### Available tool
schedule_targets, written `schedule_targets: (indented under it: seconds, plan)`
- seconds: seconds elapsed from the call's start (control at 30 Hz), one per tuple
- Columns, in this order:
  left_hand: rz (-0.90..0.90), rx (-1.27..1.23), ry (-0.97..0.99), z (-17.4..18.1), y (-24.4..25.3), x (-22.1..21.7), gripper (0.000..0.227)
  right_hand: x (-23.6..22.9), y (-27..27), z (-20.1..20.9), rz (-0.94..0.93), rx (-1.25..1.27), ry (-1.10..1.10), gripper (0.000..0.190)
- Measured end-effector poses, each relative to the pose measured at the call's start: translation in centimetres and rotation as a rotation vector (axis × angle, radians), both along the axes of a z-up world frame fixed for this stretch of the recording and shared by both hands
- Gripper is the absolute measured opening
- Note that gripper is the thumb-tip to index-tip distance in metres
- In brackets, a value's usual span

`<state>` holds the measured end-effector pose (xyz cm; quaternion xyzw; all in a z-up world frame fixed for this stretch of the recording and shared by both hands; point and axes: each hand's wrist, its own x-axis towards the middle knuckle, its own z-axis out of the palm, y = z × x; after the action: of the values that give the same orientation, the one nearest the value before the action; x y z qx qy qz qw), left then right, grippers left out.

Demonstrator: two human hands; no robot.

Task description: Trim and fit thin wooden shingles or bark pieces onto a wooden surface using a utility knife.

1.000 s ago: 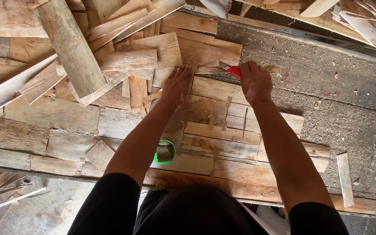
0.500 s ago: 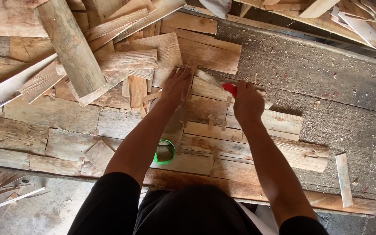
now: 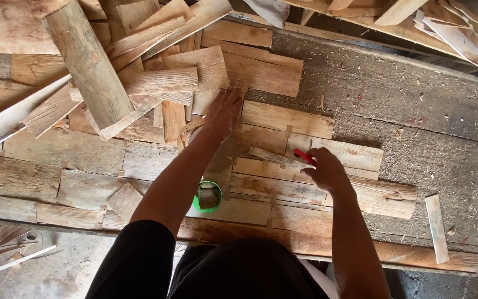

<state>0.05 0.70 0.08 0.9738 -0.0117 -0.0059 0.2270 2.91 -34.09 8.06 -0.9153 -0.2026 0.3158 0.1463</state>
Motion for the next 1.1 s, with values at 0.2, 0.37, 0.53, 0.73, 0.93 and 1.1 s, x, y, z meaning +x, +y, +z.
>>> schedule_targets:
  seconds: [0.2, 0.37, 0.53, 0.73, 0.93, 1.1]
  plan:
    - [0.037, -0.03, 0.041, 0.9, -0.2, 0.1, 0.03, 1.8, 6.3, -1.0, -0.28, 0.184, 0.014, 0.026]
    - [0.05, -0.062, -0.019, -0.1, -0.1, -0.1, 0.035, 4.6, 13.2, -6.1, -0.252, 0.458, -0.123, 0.024]
    - [0.091, -0.117, -0.004, -0.1, 0.4, -0.1, 0.042, 6.8, 19.3, -7.4, -0.49, 0.516, 0.031, 0.021]
    - [0.099, -0.192, 0.013, -0.9, 0.6, -0.5, 0.052, 8.1, 22.6, -7.2, -0.489, 0.303, -0.053, 0.024]
    - [0.11, -0.196, 0.037, -0.1, 0.7, -0.3, 0.056, 9.3, 24.6, -6.7, -0.548, 0.206, 0.004, 0.032]
    - [0.089, -0.154, 0.076, -0.1, 0.7, -0.1, 0.06, 9.9, 25.1, -5.7, -0.5, 0.095, 0.042, 0.029]
